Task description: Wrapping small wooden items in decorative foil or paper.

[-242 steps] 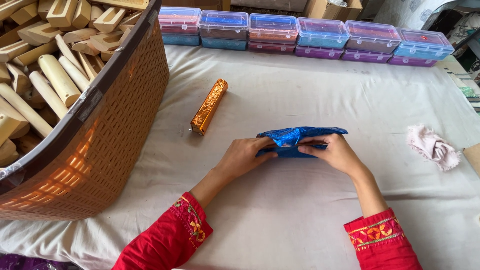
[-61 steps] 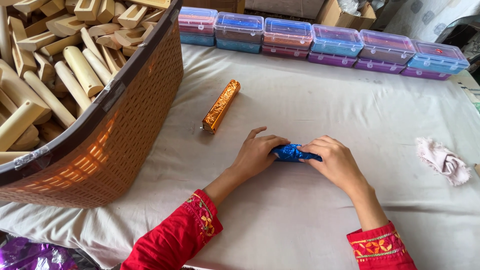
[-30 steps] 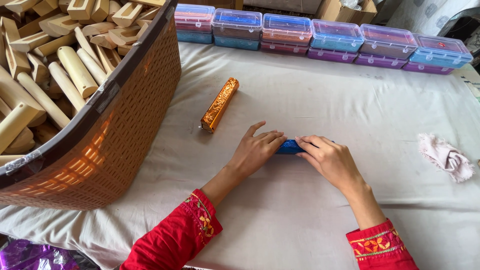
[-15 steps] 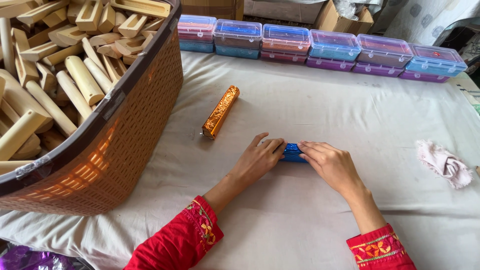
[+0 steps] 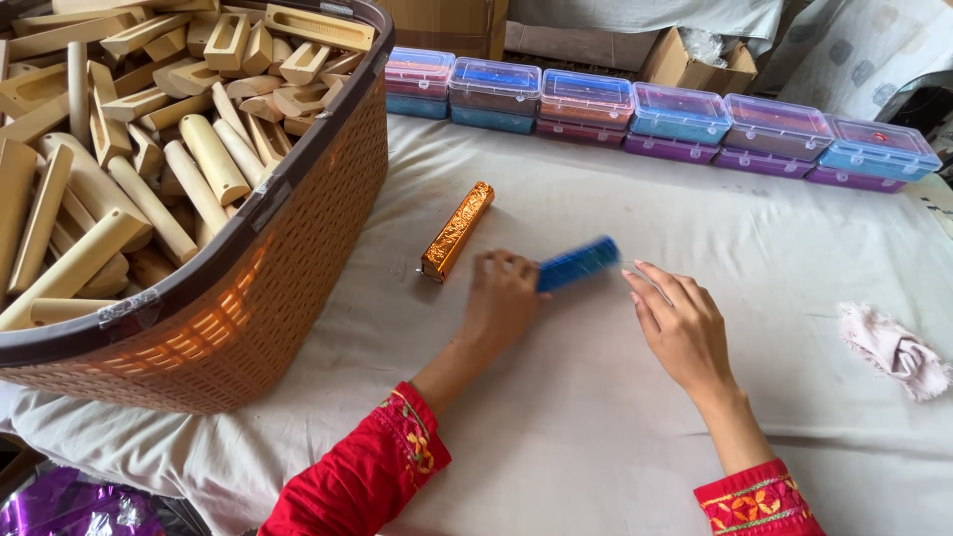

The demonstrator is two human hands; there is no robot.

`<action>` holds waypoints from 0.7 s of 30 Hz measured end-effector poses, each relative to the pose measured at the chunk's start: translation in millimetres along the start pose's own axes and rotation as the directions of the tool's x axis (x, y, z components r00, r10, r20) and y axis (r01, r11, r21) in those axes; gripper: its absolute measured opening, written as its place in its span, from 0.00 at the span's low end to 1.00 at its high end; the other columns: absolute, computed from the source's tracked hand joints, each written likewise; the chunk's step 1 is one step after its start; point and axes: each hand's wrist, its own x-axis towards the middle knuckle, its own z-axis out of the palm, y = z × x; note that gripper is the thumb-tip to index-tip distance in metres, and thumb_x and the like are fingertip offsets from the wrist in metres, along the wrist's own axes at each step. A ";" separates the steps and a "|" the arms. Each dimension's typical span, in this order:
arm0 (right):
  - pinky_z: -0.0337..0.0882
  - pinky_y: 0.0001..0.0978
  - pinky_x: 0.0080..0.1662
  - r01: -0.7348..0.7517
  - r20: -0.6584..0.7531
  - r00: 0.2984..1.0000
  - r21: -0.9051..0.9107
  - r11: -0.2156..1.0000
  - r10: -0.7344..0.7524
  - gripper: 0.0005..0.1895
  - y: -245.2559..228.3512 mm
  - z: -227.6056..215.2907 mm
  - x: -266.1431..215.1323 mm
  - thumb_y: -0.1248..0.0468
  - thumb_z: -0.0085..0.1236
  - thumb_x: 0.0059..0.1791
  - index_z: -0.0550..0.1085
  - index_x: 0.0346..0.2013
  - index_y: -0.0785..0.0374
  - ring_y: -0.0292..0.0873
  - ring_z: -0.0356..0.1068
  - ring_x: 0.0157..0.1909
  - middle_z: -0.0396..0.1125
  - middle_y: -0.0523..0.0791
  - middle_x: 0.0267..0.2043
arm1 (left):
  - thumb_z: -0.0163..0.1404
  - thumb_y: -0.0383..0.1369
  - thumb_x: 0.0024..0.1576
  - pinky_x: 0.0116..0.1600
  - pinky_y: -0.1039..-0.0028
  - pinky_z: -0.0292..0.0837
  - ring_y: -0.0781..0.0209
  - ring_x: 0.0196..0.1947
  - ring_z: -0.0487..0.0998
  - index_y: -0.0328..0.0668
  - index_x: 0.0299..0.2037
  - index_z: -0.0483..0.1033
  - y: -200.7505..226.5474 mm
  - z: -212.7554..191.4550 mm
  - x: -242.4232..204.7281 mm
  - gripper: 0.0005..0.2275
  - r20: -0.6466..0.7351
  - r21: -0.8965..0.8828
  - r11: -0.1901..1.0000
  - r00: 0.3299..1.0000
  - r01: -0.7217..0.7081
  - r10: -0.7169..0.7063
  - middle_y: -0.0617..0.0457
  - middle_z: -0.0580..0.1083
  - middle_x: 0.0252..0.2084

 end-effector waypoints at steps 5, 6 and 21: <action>0.73 0.38 0.50 -0.020 0.024 1.000 -0.024 1.000 0.021 0.14 3.6 7.7 -5.2 0.65 0.60 0.50 0.79 0.51 0.55 0.42 0.73 0.48 0.72 0.40 0.56 | 0.57 0.49 0.55 0.58 0.59 0.59 0.53 0.44 0.77 0.41 0.44 0.81 -40.8 -3.9 -0.3 0.19 0.231 0.025 0.918 0.892 0.395 -0.390 0.49 0.77 0.43; 0.73 0.38 0.50 -0.021 0.023 0.999 -0.023 1.000 0.022 0.14 3.1 7.8 -5.4 0.65 0.60 0.50 0.79 0.51 0.55 0.42 0.73 0.48 0.72 0.40 0.56 | 0.57 0.49 0.55 0.58 0.59 0.59 0.53 0.44 0.77 0.41 0.44 0.81 -42.7 -5.9 0.7 0.19 0.231 0.027 0.919 0.892 0.394 -0.389 0.49 0.77 0.43; 0.73 0.37 0.46 -0.013 0.056 0.998 0.011 1.000 0.012 0.12 5.0 12.5 -8.4 0.65 0.61 0.50 0.80 0.48 0.56 0.40 0.74 0.39 0.73 0.39 0.54 | 0.58 0.48 0.54 0.62 0.53 0.54 0.56 0.43 0.75 0.43 0.35 0.84 -46.9 -14.7 2.3 0.16 0.157 0.117 0.899 0.886 0.422 -0.436 0.53 0.79 0.34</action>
